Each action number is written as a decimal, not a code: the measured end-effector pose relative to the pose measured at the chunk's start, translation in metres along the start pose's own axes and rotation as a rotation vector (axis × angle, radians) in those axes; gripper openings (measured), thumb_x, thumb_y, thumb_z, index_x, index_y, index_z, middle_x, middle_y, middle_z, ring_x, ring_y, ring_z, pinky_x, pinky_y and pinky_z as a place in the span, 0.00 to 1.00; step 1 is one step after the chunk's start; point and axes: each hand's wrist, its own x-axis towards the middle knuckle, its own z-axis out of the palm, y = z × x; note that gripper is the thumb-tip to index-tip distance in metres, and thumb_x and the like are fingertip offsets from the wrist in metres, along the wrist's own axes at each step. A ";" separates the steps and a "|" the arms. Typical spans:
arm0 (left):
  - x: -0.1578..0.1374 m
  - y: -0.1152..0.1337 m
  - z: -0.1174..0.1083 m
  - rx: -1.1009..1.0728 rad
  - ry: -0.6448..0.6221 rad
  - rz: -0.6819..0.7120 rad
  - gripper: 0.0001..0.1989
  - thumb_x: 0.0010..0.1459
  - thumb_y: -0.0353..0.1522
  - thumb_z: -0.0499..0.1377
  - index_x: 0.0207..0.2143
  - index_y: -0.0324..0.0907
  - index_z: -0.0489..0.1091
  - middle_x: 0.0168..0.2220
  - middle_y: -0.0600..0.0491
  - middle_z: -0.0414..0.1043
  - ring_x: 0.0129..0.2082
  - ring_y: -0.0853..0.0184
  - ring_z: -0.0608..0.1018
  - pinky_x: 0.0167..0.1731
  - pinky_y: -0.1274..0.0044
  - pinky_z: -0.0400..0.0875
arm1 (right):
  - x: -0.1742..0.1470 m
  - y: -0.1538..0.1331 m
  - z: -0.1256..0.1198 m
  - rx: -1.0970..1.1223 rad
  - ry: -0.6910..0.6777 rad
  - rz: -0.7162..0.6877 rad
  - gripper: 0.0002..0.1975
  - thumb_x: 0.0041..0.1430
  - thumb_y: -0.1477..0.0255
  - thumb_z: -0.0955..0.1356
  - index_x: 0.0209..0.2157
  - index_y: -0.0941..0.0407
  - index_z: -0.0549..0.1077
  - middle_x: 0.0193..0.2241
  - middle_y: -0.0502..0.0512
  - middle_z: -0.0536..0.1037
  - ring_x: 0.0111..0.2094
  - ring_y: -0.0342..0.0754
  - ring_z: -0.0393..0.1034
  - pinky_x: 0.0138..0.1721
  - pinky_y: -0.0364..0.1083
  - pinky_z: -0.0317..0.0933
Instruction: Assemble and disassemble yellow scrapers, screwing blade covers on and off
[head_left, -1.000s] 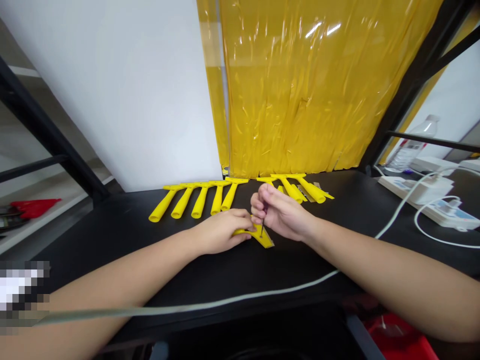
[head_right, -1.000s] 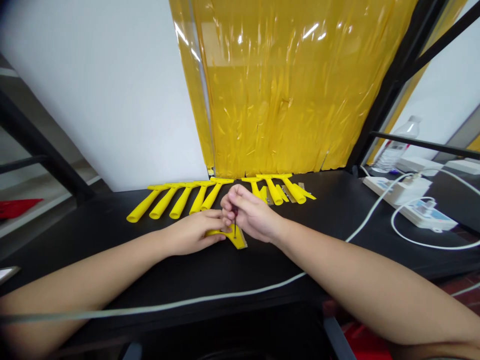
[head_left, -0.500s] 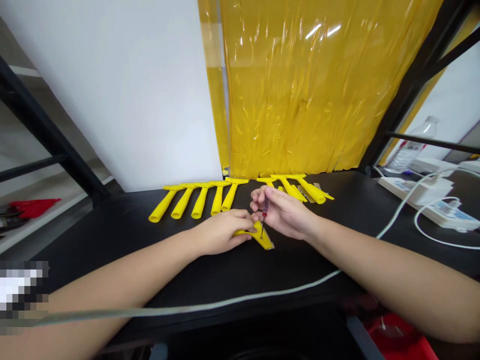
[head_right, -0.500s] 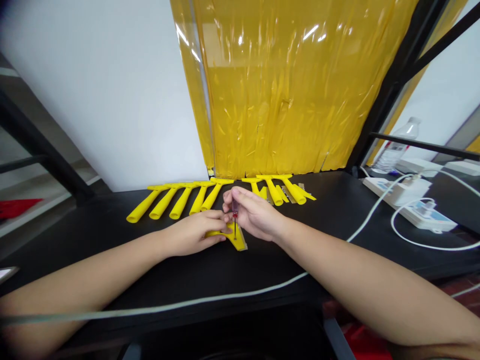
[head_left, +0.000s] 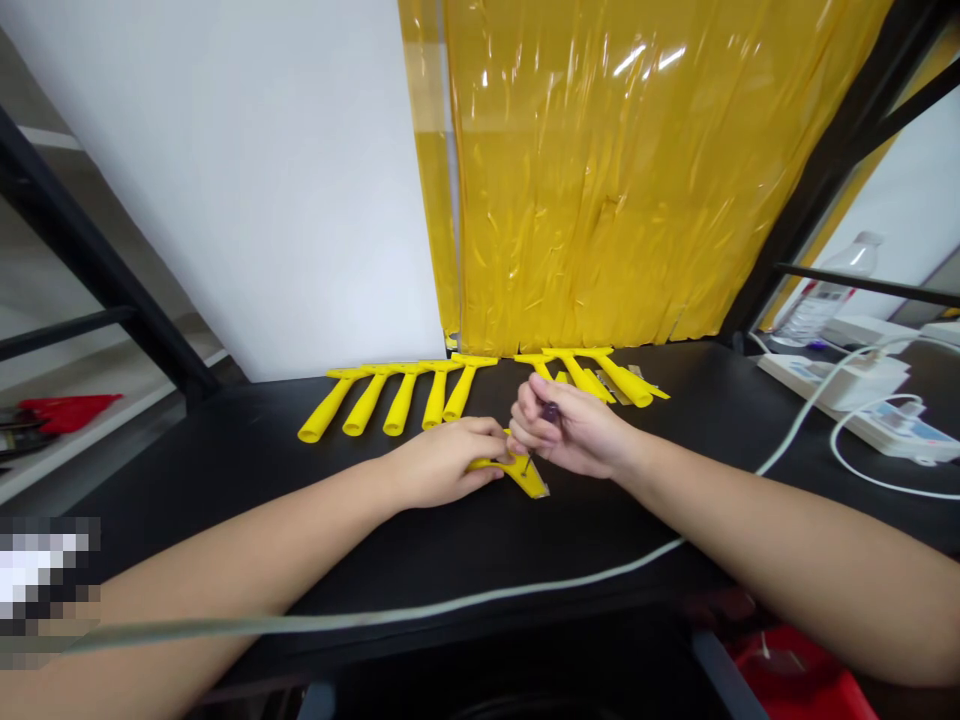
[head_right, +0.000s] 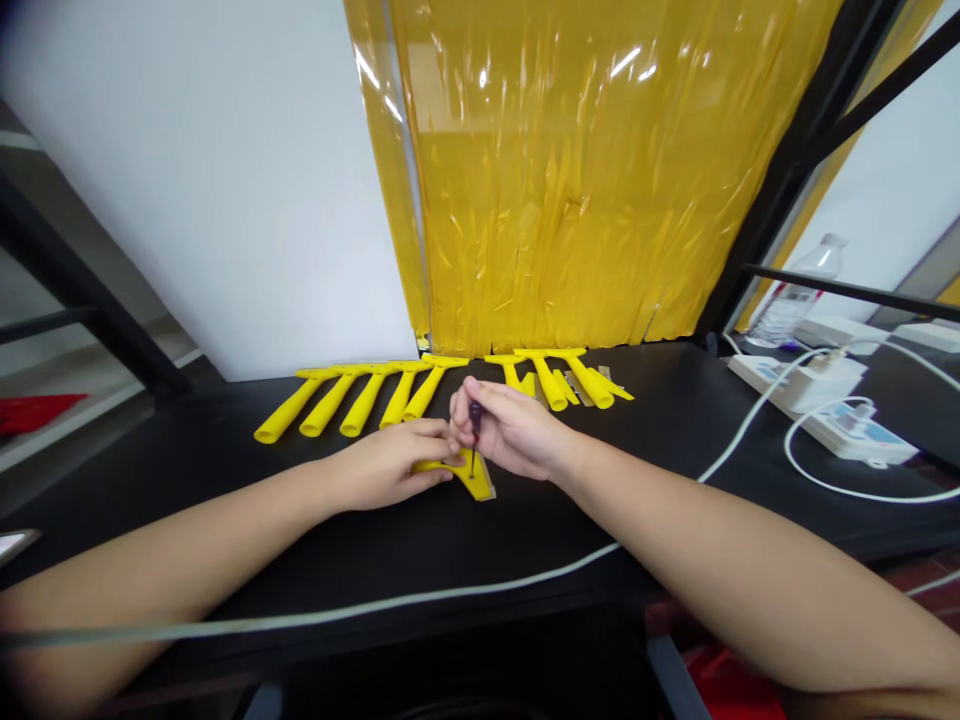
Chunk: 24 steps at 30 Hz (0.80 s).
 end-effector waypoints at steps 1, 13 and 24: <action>0.000 0.000 0.000 -0.003 0.002 -0.003 0.11 0.67 0.30 0.62 0.50 0.47 0.77 0.53 0.50 0.76 0.52 0.62 0.79 0.55 0.71 0.74 | 0.000 0.000 0.000 0.009 -0.022 0.020 0.19 0.69 0.56 0.69 0.32 0.56 0.73 0.20 0.44 0.63 0.24 0.42 0.58 0.37 0.48 0.61; 0.000 0.000 0.000 -0.003 0.009 0.011 0.11 0.67 0.31 0.62 0.50 0.47 0.77 0.54 0.50 0.75 0.53 0.62 0.79 0.55 0.72 0.73 | 0.002 0.002 0.000 0.037 -0.030 0.013 0.20 0.71 0.57 0.67 0.30 0.57 0.74 0.20 0.46 0.64 0.25 0.43 0.59 0.37 0.48 0.62; 0.001 0.001 0.000 0.001 0.010 0.021 0.09 0.67 0.31 0.62 0.48 0.46 0.78 0.54 0.50 0.75 0.55 0.62 0.78 0.55 0.72 0.73 | 0.002 0.003 -0.001 0.019 0.021 -0.014 0.13 0.66 0.62 0.73 0.33 0.56 0.72 0.32 0.52 0.72 0.35 0.46 0.67 0.40 0.49 0.63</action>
